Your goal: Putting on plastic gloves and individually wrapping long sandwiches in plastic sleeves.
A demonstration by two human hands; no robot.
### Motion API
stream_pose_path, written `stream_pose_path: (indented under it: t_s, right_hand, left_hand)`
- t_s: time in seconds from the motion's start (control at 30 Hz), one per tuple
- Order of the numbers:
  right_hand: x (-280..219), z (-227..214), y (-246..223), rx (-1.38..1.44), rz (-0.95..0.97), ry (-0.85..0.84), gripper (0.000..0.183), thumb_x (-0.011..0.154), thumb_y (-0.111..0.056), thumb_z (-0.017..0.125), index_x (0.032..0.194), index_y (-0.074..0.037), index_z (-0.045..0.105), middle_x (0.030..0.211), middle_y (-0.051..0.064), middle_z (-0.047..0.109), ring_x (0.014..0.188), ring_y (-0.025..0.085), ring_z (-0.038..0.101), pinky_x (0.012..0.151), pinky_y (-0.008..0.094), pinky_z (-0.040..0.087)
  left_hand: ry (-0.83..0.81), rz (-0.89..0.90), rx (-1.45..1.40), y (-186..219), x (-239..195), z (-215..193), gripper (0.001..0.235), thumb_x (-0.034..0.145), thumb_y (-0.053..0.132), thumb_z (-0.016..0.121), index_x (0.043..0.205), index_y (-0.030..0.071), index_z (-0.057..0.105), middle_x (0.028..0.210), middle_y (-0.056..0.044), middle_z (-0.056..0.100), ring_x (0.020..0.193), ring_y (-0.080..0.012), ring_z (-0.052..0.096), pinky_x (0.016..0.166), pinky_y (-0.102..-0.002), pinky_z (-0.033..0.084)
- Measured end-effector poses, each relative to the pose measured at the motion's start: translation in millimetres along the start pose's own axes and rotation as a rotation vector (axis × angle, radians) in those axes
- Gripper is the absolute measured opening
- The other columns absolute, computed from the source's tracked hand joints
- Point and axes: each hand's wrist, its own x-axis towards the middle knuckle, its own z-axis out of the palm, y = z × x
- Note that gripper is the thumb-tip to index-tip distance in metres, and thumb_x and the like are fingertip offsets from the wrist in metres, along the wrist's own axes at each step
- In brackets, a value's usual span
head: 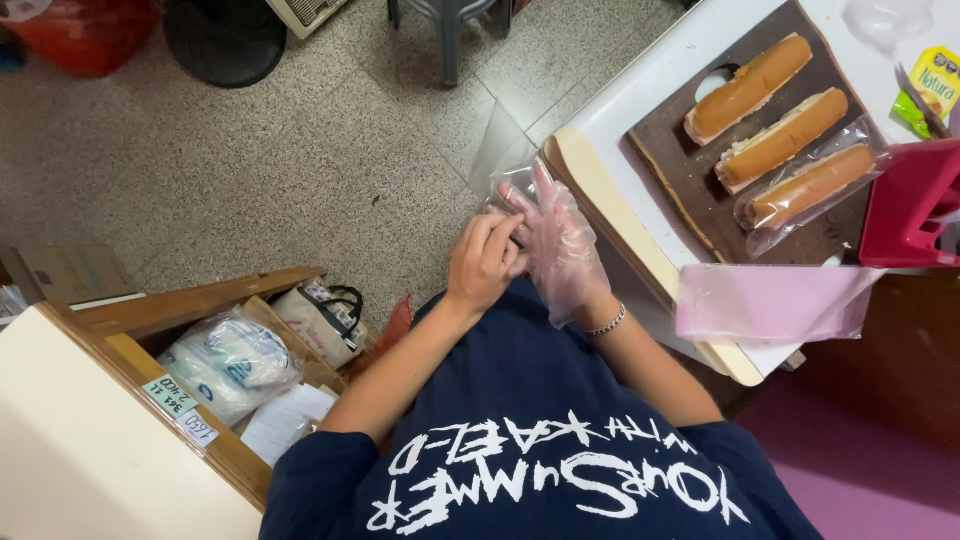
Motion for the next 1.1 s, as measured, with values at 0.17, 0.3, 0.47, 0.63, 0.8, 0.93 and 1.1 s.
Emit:
stream_pose_path:
  t_s: [0.17,0.3,0.47,0.63,0.8,0.93,1.1]
  right_hand:
    - [11.3,-30.6,9.7,-0.723,-0.387,-0.101,0.075,0.097,-0.055,0.041,0.163,-0.026,0.018,0.169,0.015,0.027,0.152,0.049,0.023,0.107,0.062,0.038]
    - [29.8,-50.7,15.6,-1.160,-0.621,-0.166,0.084,0.092,-0.061,0.047,0.162,-0.021,0.023,0.168,0.017,0.028,0.151,0.052,0.019,0.113,0.062,0.032]
    - [38.0,-80.0,22.1,-2.020,-1.110,-0.308,0.104,0.080,-0.074,0.058,0.159,-0.010,0.034,0.166,0.020,0.029,0.149,0.057,0.011,0.124,0.062,0.019]
    - [12.9,-5.9,22.3,-0.972,-0.742,-0.413,0.090,0.091,-0.018,0.058,0.162,-0.017,0.003,0.169,0.023,0.018,0.154,0.047,0.019,0.126,0.059,0.024]
    - [5.6,24.7,16.8,-0.550,-0.623,-0.411,0.096,0.097,0.008,0.056,0.164,-0.014,-0.010,0.168,0.024,0.022,0.153,0.037,0.031,0.125,0.055,0.032]
    - [4.7,25.4,4.9,-0.642,-0.608,-0.329,0.082,0.106,-0.005,0.050,0.164,-0.014,-0.006,0.163,0.026,0.033,0.146,0.040,0.042,0.118,0.057,0.039]
    - [-0.2,55.2,-16.2,-0.733,-0.594,-0.244,0.076,0.109,-0.008,0.048,0.164,-0.015,-0.003,0.157,0.028,0.043,0.136,0.041,0.054,0.111,0.052,0.048]
  left_hand:
    - [0.117,-0.116,0.059,-7.3,0.1,5.6,0.029,0.088,0.006,0.068,0.116,0.005,0.071,0.096,-0.010,0.059,0.084,-0.0301,0.064,0.076,-0.042,0.055]
    - [0.101,-0.161,0.075,-4.2,10.0,-0.6,0.027,0.092,0.018,0.069,0.117,0.006,0.069,0.098,-0.010,0.059,0.086,-0.0298,0.064,0.077,-0.043,0.054]
    - [0.110,-0.219,0.105,-11.3,8.0,1.0,0.034,0.086,0.011,0.074,0.119,0.006,0.067,0.100,-0.010,0.059,0.088,-0.0311,0.065,0.076,-0.042,0.055]
    - [0.105,-0.398,0.113,-5.5,4.8,2.0,0.042,0.084,0.012,0.072,0.125,0.009,0.064,0.103,-0.008,0.062,0.090,-0.0315,0.069,0.077,-0.043,0.057]
    - [0.084,-0.539,0.053,-7.5,-15.0,14.9,0.054,0.081,0.011,0.075,0.133,0.008,0.059,0.094,-0.015,0.070,0.086,-0.0390,0.072,0.074,-0.049,0.058]
    - [0.071,-0.464,0.042,-6.1,-20.3,12.7,0.055,0.078,0.011,0.077,0.131,0.009,0.061,0.090,-0.011,0.074,0.081,-0.0330,0.073,0.071,-0.044,0.059]
    - [0.043,-0.250,0.061,-7.2,-34.1,18.1,0.042,0.081,0.014,0.076,0.121,0.011,0.067,0.089,-0.003,0.074,0.077,-0.0237,0.073,0.068,-0.035,0.059]
